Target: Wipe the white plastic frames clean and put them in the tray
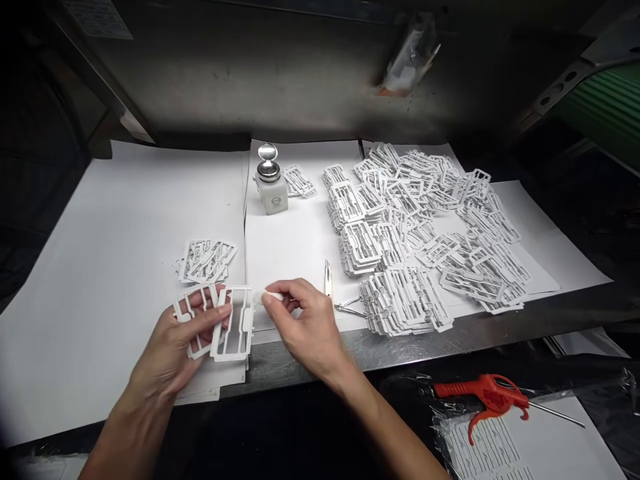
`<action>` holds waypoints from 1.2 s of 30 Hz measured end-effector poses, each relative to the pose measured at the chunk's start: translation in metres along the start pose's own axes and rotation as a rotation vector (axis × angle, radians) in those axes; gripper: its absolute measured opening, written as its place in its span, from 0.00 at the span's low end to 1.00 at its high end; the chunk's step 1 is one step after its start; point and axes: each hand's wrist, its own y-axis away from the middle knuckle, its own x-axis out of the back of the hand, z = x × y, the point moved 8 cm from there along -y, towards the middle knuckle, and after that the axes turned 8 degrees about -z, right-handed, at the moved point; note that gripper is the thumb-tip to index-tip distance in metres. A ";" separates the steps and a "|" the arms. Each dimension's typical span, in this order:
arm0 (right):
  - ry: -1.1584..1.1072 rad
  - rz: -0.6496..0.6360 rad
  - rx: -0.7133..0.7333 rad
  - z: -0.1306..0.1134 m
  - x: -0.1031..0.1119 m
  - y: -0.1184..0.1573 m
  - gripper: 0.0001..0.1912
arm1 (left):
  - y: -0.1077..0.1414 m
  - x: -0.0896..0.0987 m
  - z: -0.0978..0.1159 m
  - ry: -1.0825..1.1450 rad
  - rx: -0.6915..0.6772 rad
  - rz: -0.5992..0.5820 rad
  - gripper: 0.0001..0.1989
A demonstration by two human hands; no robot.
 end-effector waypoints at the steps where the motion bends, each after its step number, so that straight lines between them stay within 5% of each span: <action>1: 0.022 -0.015 0.036 -0.005 -0.006 -0.002 0.05 | 0.002 -0.004 -0.005 0.017 -0.001 -0.007 0.15; 6: 0.196 -0.053 0.148 -0.017 -0.019 -0.004 0.05 | 0.006 -0.019 -0.015 0.056 -0.036 -0.011 0.17; 16: 0.195 0.065 0.001 0.004 0.020 0.007 0.03 | 0.006 -0.021 -0.026 0.026 0.040 -0.025 0.15; 25: 0.233 -0.281 -0.031 0.002 -0.003 0.036 0.03 | -0.001 -0.007 -0.022 0.107 -0.012 0.100 0.16; 30: 0.190 -0.150 -0.091 0.006 0.004 0.048 0.03 | -0.002 -0.008 -0.024 0.117 -0.019 0.127 0.17; 36: 0.256 -0.230 0.070 -0.008 -0.029 0.045 0.07 | 0.001 -0.016 -0.019 0.151 -0.101 0.156 0.14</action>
